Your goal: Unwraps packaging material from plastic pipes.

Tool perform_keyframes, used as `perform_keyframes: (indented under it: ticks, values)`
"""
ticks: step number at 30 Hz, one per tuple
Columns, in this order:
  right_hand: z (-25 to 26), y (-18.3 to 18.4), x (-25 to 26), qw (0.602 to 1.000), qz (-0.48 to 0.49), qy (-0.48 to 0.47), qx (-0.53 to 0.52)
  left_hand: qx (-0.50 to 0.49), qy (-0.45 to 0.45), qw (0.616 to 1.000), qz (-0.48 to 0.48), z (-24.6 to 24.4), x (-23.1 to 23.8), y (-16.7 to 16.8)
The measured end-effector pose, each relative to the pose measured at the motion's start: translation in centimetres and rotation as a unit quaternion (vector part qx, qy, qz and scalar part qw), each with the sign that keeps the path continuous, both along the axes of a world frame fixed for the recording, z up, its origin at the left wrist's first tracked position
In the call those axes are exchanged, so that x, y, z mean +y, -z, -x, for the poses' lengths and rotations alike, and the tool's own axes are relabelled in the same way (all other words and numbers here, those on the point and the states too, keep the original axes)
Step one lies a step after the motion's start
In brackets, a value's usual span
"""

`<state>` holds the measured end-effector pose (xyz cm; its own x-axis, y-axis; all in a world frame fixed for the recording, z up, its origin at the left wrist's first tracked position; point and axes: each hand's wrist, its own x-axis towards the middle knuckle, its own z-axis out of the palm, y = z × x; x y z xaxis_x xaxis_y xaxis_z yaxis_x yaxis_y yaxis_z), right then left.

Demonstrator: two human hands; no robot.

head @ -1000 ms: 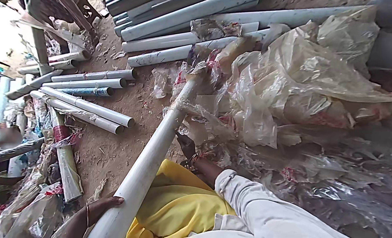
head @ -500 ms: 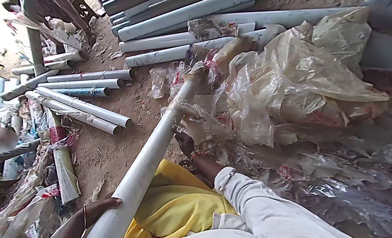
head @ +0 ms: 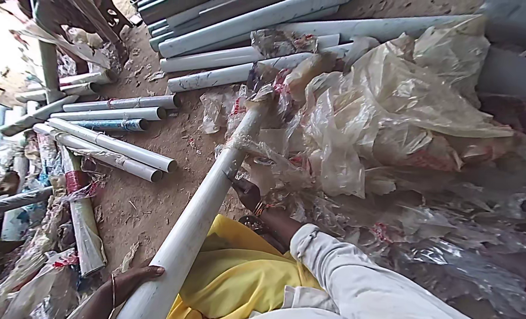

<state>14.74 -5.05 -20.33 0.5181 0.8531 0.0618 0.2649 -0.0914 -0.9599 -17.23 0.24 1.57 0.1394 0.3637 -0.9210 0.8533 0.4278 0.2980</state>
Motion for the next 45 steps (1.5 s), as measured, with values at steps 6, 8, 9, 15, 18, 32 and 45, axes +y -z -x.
perform_keyframes:
  ticks: [6,8,9,15,18,32,45]
  values:
    - [-1.8,-0.3,1.0,0.998,0.063,-0.022,0.004,0.003,0.001,1.000,-0.001,0.1,0.1,0.1]
    - [-1.4,-0.1,0.7,0.999,0.031,-0.034,-0.026,-0.003,0.000,1.000,0.004,0.1,0.1,0.2]
    - [-1.8,0.1,0.8,0.999,0.034,-0.031,-0.024,-0.005,0.000,1.000,0.006,0.1,0.1,0.2]
    - [-2.1,-0.5,0.5,0.997,0.052,-0.054,-0.016,-0.004,0.008,1.000,-0.001,0.1,0.1,0.1]
    - [-3.7,-1.3,1.1,0.992,0.116,-0.054,-0.017,0.004,0.000,1.000,0.001,0.3,0.0,0.3]
    - [-5.9,-5.4,1.9,0.960,0.184,-0.176,-0.121,0.005,0.009,1.000,-0.003,0.3,0.1,0.4]
    - [-10.2,-3.3,3.2,0.946,0.296,-0.089,-0.096,0.016,0.029,0.999,-0.020,-1.0,-0.8,-0.4]
